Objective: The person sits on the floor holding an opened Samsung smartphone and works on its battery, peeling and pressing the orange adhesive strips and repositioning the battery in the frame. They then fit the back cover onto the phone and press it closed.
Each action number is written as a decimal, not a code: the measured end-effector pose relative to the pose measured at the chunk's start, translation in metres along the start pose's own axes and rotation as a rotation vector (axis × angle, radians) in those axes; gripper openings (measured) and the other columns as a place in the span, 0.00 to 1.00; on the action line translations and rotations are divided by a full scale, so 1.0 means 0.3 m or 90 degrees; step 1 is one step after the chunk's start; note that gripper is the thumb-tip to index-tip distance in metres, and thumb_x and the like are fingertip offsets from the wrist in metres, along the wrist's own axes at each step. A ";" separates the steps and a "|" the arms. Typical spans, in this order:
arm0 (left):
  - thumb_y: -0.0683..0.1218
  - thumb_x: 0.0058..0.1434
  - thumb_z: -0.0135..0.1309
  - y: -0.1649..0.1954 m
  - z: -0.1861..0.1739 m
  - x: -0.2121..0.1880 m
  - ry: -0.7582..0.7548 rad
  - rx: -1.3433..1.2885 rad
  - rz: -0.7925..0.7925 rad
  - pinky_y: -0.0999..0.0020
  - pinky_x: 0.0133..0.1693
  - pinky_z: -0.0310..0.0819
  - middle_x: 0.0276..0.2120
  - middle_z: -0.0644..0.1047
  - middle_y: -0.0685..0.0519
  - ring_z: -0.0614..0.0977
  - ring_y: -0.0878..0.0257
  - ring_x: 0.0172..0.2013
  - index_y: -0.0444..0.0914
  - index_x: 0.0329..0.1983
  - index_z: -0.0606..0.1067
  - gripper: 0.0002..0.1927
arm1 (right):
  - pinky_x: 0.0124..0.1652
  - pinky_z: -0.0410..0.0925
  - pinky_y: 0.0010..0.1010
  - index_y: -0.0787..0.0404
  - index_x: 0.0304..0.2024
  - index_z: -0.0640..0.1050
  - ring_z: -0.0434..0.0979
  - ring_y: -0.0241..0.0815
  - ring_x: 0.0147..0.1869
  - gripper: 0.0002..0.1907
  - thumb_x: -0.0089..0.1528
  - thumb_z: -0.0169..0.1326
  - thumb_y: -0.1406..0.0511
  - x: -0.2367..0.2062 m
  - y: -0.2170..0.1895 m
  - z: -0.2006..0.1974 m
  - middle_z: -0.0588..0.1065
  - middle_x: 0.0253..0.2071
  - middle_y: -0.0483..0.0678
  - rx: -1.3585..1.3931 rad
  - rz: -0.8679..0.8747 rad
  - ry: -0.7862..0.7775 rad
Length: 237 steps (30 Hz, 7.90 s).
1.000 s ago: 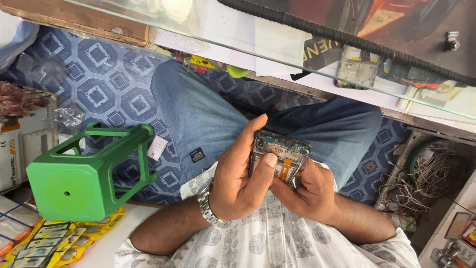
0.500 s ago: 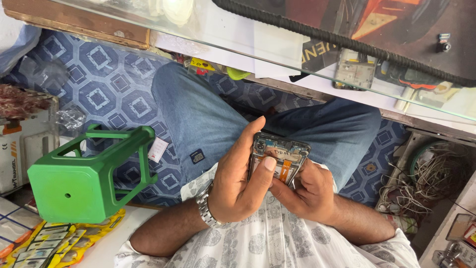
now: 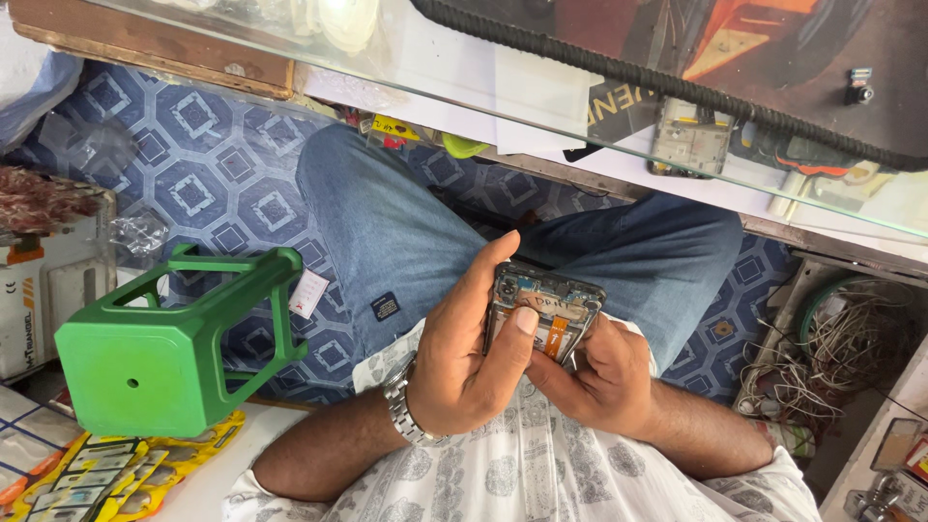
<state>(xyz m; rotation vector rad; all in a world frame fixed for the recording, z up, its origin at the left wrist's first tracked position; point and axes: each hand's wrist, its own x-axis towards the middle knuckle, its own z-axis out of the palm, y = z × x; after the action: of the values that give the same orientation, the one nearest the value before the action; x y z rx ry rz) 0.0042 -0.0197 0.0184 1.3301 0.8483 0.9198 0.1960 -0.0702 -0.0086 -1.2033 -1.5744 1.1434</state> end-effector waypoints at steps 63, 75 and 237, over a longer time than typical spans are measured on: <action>0.39 0.78 0.44 -0.027 0.002 -0.051 -0.055 -0.247 -0.107 0.72 0.62 0.68 0.57 0.70 0.48 0.73 0.68 0.57 0.30 0.78 0.53 0.28 | 0.33 0.74 0.36 0.69 0.39 0.73 0.81 0.48 0.32 0.19 0.53 0.69 0.68 -0.038 0.049 0.045 0.78 0.33 0.56 -0.315 -0.173 0.145; 0.42 0.79 0.45 -0.011 -0.032 -0.048 -0.095 -0.053 0.001 0.68 0.59 0.76 0.56 0.75 0.43 0.79 0.63 0.55 0.28 0.78 0.52 0.30 | 0.35 0.76 0.34 0.71 0.40 0.73 0.83 0.47 0.35 0.21 0.53 0.70 0.68 -0.055 0.055 0.037 0.78 0.34 0.55 -0.298 -0.187 0.150; 0.36 0.71 0.56 -0.097 -0.180 0.059 0.139 -0.128 -0.093 0.76 0.49 0.77 0.47 0.80 0.51 0.80 0.71 0.46 0.28 0.67 0.68 0.22 | 0.44 0.78 0.34 0.73 0.68 0.61 0.81 0.44 0.52 0.28 0.66 0.50 0.76 0.048 0.061 -0.076 0.77 0.51 0.60 0.479 0.230 0.036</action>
<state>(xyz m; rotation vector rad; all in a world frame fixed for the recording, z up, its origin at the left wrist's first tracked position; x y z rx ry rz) -0.0356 0.0181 -0.0141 0.9927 0.9795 1.0188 0.2191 -0.0498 -0.0195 -0.9926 -0.7555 1.7103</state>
